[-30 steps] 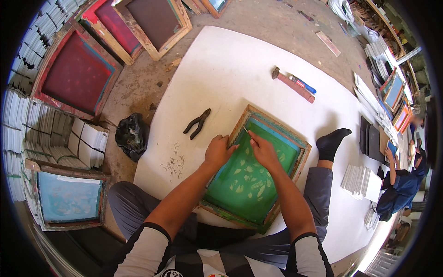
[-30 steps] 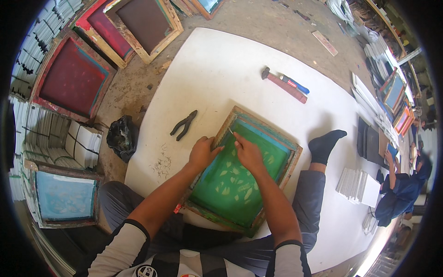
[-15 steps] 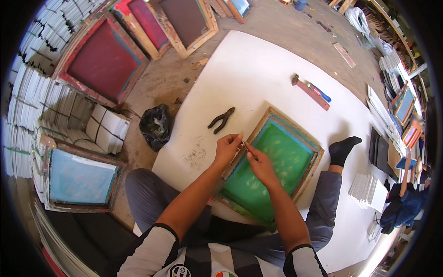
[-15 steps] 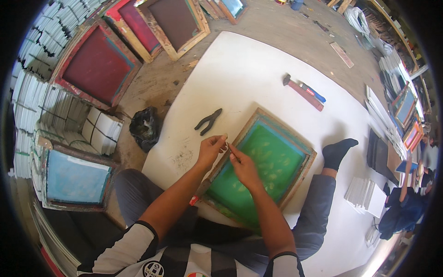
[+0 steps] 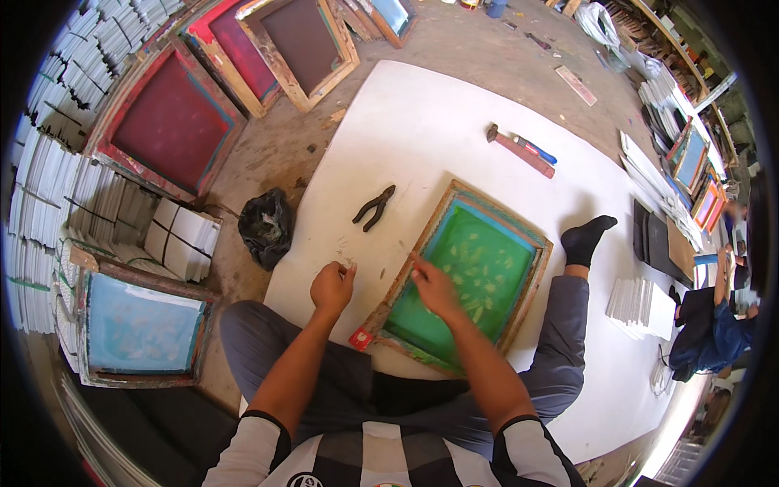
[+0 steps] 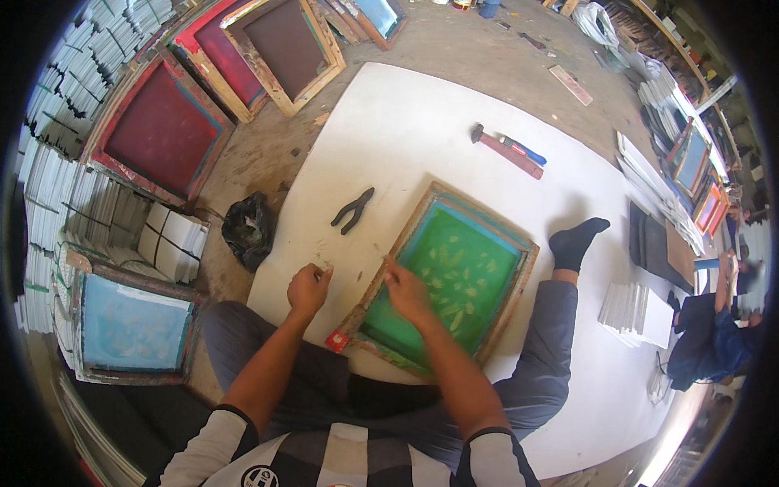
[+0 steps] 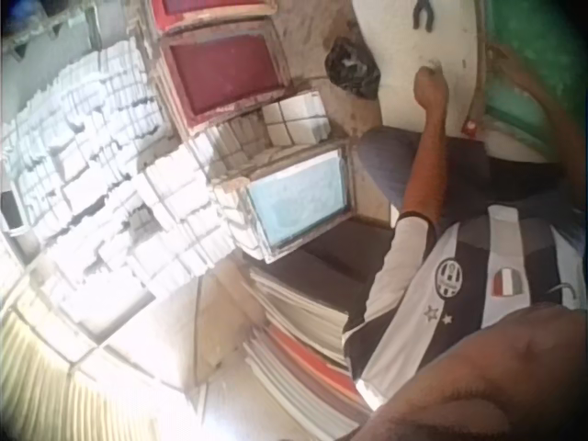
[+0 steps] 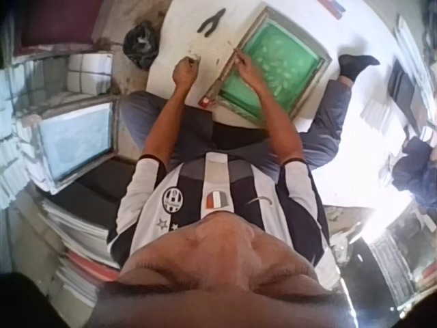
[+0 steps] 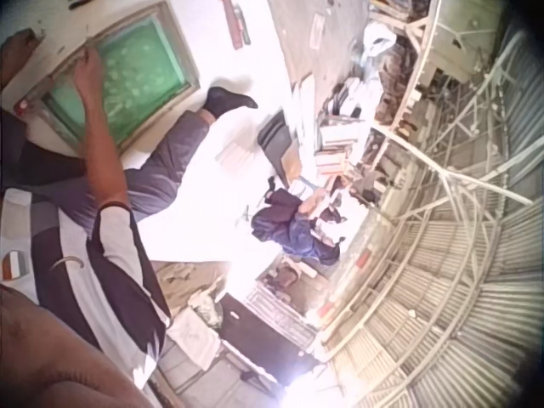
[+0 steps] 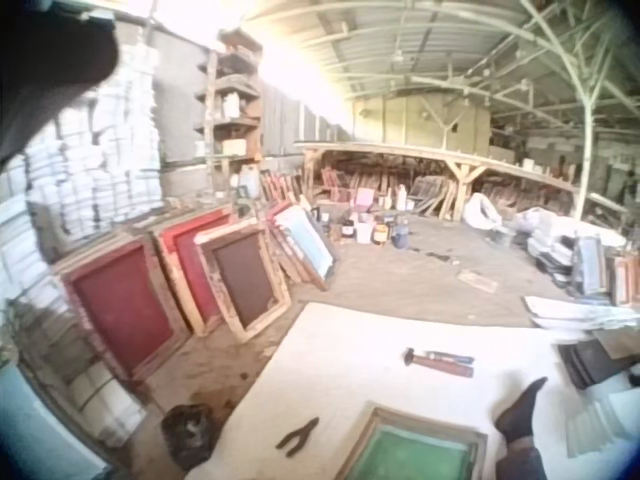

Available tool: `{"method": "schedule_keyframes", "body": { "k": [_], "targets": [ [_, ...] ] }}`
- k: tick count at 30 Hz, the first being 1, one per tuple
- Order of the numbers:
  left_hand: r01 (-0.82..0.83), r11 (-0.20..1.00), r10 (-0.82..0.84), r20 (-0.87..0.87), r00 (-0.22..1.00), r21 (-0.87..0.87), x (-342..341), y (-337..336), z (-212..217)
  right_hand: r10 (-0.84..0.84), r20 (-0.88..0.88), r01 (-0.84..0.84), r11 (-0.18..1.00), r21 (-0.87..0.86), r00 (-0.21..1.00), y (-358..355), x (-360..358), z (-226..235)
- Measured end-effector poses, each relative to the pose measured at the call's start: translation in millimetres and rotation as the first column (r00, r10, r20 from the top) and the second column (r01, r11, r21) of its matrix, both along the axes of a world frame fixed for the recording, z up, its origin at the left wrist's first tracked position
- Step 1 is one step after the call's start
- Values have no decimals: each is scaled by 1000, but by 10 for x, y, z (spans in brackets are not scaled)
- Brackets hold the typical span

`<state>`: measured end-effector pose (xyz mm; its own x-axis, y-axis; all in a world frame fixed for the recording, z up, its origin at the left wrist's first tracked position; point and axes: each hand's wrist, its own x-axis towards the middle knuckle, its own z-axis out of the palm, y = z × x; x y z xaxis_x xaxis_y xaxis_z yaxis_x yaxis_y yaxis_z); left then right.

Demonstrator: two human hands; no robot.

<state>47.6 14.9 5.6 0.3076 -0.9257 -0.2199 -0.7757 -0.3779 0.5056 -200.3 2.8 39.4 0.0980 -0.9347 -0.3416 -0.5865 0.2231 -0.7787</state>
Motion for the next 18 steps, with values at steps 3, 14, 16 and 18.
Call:
{"method": "schedule_keyframes", "body": {
  "k": [3,14,16,18],
  "targets": [
    [73,975,-93,-86,992,-212,-237,12,-94,-89,-216,69,993,-99,972,-177,-319,-22],
    [424,895,-402,162,901,-140,-1347,-540,-61,-8,-507,-63,991,-122,862,-801,-845,67],
    [422,894,-397,170,902,-151,-1369,-566,-124,1,-505,-62,993,-103,863,-823,-845,60],
    [421,890,-398,154,905,-176,-1362,-577,-153,8,-507,-63,994,-91,862,-841,-850,63]
  ]
}}
